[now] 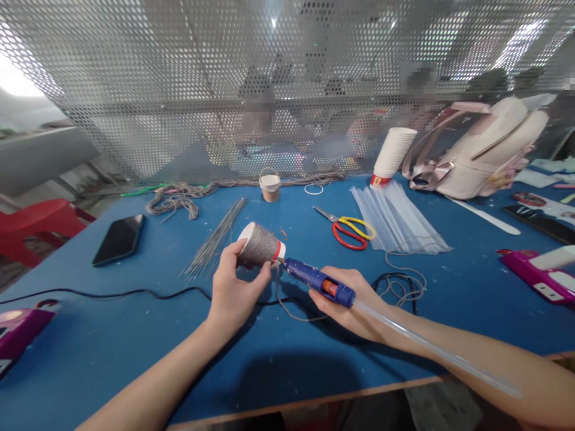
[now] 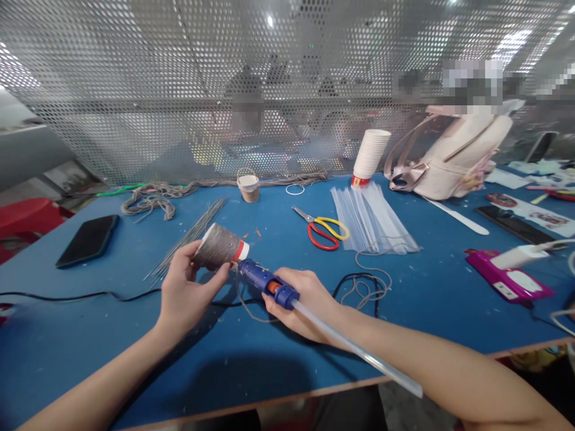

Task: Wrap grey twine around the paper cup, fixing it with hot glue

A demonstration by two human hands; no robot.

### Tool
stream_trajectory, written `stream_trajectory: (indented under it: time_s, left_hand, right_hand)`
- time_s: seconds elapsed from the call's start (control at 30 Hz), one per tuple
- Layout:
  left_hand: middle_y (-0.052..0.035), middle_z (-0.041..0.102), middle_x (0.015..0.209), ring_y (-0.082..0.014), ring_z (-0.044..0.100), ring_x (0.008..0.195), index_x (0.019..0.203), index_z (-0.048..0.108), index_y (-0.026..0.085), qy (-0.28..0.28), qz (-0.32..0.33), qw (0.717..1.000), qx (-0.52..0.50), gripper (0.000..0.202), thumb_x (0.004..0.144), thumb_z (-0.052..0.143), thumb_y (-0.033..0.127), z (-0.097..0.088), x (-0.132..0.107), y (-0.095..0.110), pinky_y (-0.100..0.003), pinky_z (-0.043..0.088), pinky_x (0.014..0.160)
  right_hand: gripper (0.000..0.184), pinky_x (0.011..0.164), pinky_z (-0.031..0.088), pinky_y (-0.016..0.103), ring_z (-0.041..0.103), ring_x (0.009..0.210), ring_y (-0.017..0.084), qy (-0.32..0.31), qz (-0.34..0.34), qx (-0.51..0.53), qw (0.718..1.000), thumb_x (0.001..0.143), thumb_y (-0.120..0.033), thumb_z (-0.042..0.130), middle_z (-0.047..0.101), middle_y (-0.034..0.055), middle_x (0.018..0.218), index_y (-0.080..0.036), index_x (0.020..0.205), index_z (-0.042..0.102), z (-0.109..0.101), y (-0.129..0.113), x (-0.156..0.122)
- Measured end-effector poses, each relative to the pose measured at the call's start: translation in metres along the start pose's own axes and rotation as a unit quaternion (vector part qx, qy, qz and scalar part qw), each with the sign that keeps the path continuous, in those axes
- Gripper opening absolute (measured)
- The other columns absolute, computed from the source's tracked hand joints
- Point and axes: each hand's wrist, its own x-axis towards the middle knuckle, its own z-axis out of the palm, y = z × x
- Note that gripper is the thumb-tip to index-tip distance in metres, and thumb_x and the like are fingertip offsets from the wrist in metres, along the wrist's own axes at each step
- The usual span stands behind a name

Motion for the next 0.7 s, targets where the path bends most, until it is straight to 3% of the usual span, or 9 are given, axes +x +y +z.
stream_trajectory:
  time_s: [0.47,0.7]
  left_hand:
    - [0.0005,0.058,0.084,-0.0121,0.056,0.069,0.108,0.054,0.019,-0.005,0.028,1.0,-0.001,0.037,0.074,0.067,0.026,0.0013,-0.001,-0.0004,-0.028,0.05,0.066]
    - [-0.0001,0.058,0.084,-0.013,0.057,0.07,0.107,0.054,0.02,-0.009,0.009,1.0,-0.006,0.038,0.073,0.067,0.027,0.0004,-0.0003,0.0011,-0.029,0.051,0.066]
  right_hand:
    - [0.017,0.051,0.034,0.02,0.04,0.05,0.008,0.006,-0.037,-0.019,0.999,0.082,-0.024,0.055,0.05,-0.003,0.059,-0.02,0.068,0.046,0.0006,0.0045,0.0005]
    - [0.017,0.051,0.034,0.021,0.042,0.05,0.009,-0.003,-0.048,-0.029,0.998,0.082,-0.025,0.053,0.05,-0.0022,0.06,-0.02,0.067,0.046,-0.0013,0.0024,-0.0002]
